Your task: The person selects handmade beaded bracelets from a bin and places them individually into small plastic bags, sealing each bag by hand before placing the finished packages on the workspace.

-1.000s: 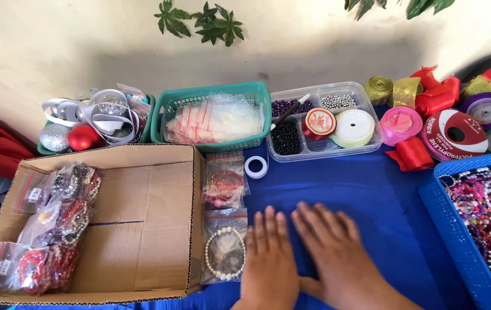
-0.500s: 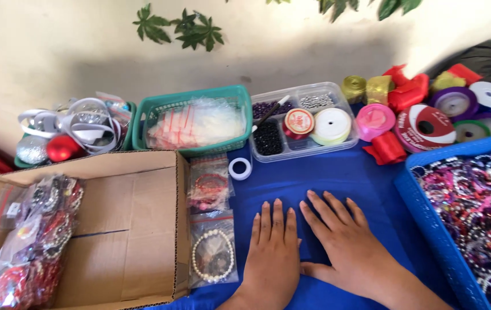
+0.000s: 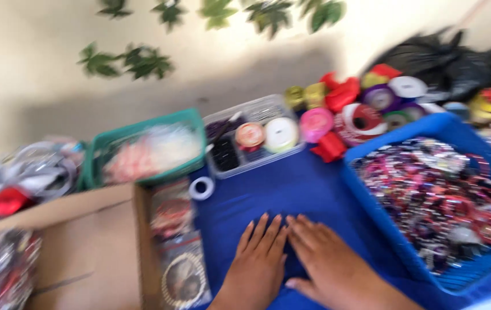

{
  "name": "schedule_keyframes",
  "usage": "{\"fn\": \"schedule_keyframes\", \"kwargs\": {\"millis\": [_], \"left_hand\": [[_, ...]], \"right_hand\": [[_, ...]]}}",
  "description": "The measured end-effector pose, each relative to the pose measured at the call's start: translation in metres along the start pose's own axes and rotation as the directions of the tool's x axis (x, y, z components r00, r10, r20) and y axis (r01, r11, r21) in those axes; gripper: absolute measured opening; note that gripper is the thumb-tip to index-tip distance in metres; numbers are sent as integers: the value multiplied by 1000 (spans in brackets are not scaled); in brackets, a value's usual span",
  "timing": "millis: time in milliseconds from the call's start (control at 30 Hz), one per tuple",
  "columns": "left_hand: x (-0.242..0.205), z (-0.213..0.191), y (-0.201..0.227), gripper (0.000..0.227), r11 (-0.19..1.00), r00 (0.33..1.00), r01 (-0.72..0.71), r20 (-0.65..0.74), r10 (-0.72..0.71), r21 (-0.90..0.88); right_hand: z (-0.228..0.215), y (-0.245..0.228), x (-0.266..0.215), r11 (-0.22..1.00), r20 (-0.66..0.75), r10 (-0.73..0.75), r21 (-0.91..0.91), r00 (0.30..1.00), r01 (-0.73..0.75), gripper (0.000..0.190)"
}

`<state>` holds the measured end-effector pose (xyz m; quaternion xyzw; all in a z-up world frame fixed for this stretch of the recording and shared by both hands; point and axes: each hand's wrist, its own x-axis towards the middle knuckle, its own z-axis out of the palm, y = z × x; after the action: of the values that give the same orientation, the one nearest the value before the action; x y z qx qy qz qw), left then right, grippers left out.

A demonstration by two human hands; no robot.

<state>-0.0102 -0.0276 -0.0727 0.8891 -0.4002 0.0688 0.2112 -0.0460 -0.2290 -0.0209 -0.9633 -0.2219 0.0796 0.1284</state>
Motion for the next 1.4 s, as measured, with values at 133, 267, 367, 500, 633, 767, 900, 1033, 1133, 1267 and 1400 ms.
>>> {"fn": "schedule_keyframes", "kwargs": {"millis": [133, 267, 367, 500, 633, 767, 900, 1033, 1133, 1267, 1400], "left_hand": [[-2, 17, -2, 60, 990, 992, -125, -9, 125, -58], [-4, 31, 2, 58, 967, 969, -246, -7, 246, -74], [1, 37, 8, 55, 938, 942, -336, -29, 335, -82], [6, 34, 22, 48, 915, 919, -394, -57, 390, -89], [39, 7, 55, 40, 902, 913, -408, -74, 402, -138], [87, -44, 98, 30, 893, 925, -379, -120, 360, -241], [136, -54, 121, 25, 864, 924, -375, -212, 318, -337], [162, -35, 127, 24, 849, 930, -354, -243, 275, -393], [165, -19, 124, 26, 850, 946, -313, -215, 241, -425], [166, -17, 121, 41, 820, 953, -291, -229, 201, -493], [162, -33, 117, 44, 672, 968, -225, -240, 73, -706]], "right_hand": [[23, 23, -33, 997, -73, -74, -21, 995, 73, 82], [-16, 22, -73, 947, -151, -292, 95, 944, 308, 48], [-73, 20, -95, 941, -274, -245, 164, 930, 296, 36], [-110, 55, -122, 983, -530, 183, 123, 828, -139, 27], [-112, 121, -132, 927, -531, 356, 93, 769, -365, 26], [-91, 143, -129, 868, -489, 416, -38, 767, -495, 31], [-94, 136, -130, 859, -503, 430, -29, 750, -512, 21], [-105, 136, -135, 846, -497, 487, 64, 718, -530, 16], [-121, 121, -132, 867, -523, 489, 205, 698, -454, 19], [-136, 100, -120, 754, -401, 629, 526, 667, -395, 24], [-137, 75, -101, 801, -527, 534, 565, 661, -196, 28]]}}
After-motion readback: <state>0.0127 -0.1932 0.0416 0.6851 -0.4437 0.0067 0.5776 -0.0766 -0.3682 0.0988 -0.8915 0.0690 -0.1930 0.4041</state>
